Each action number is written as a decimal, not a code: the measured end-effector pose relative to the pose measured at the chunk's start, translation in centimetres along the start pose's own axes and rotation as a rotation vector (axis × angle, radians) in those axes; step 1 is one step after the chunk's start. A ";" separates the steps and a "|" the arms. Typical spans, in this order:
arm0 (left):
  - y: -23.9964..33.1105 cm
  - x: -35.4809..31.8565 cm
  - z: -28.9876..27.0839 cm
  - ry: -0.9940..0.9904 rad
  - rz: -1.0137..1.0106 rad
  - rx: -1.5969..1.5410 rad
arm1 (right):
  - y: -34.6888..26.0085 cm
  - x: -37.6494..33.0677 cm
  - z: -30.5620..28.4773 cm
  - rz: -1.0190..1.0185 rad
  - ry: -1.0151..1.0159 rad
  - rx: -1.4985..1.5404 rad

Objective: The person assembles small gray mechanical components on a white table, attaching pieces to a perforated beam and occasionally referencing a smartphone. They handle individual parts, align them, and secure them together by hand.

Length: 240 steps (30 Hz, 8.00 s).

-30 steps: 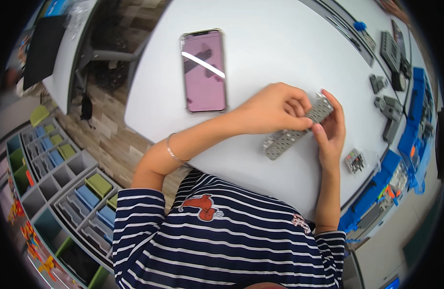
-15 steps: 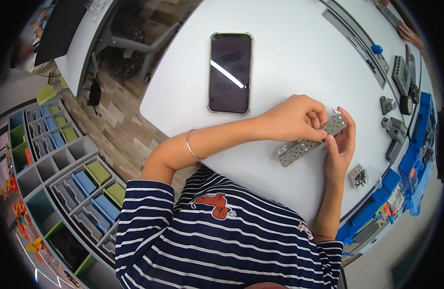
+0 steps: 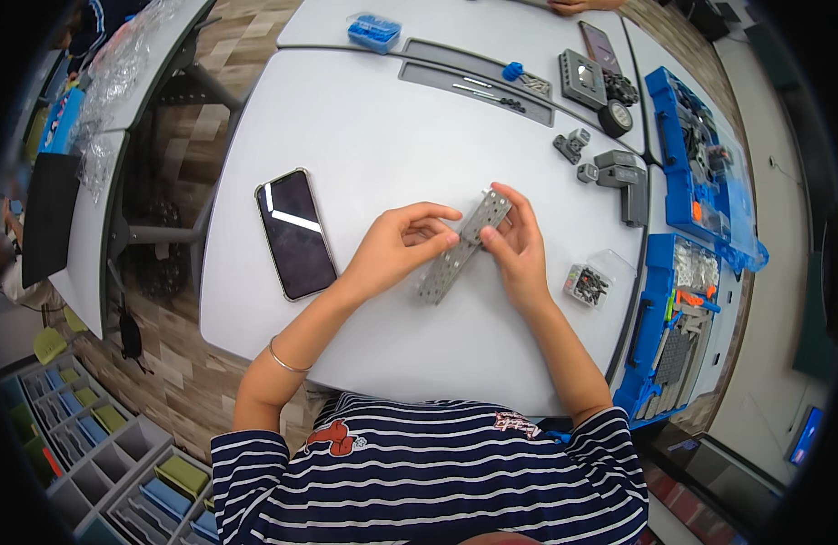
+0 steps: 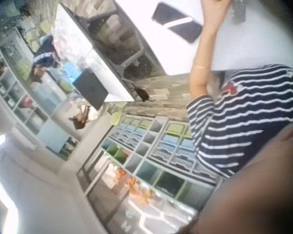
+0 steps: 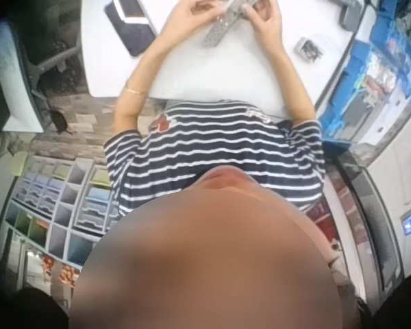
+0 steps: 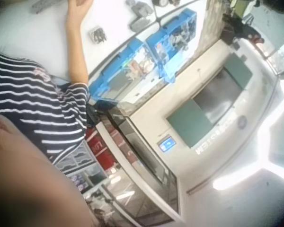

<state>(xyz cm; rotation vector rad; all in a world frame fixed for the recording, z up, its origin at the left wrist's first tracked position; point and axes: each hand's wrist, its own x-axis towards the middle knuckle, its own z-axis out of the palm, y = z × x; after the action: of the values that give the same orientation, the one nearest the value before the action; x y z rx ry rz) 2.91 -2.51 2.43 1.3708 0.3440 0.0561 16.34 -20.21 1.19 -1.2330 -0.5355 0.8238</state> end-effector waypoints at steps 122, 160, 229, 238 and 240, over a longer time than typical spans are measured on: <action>-5.5 -14.4 -3.2 0.866 0.384 1.010 | 2.7 1.8 -1.8 -0.462 0.273 -0.979; -0.8 2.1 -2.4 0.231 0.340 0.544 | 2.2 3.3 -4.1 -0.474 0.319 -0.753; 4.1 33.9 -0.8 0.769 0.546 1.516 | 2.8 4.2 -3.2 -0.460 0.352 -0.712; 3.6 32.9 -1.4 0.764 0.492 1.657 | 2.5 4.2 -3.1 -0.493 0.374 -0.736; 3.4 32.7 -1.6 0.808 0.530 1.671 | 2.6 4.2 -3.2 -0.501 0.375 -0.748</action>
<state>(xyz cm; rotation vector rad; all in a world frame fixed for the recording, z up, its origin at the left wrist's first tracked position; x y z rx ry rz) 34.03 7.50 -1.35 3.0585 0.7521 0.9585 20.60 -18.52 -2.48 -1.7759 -0.8320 -0.0677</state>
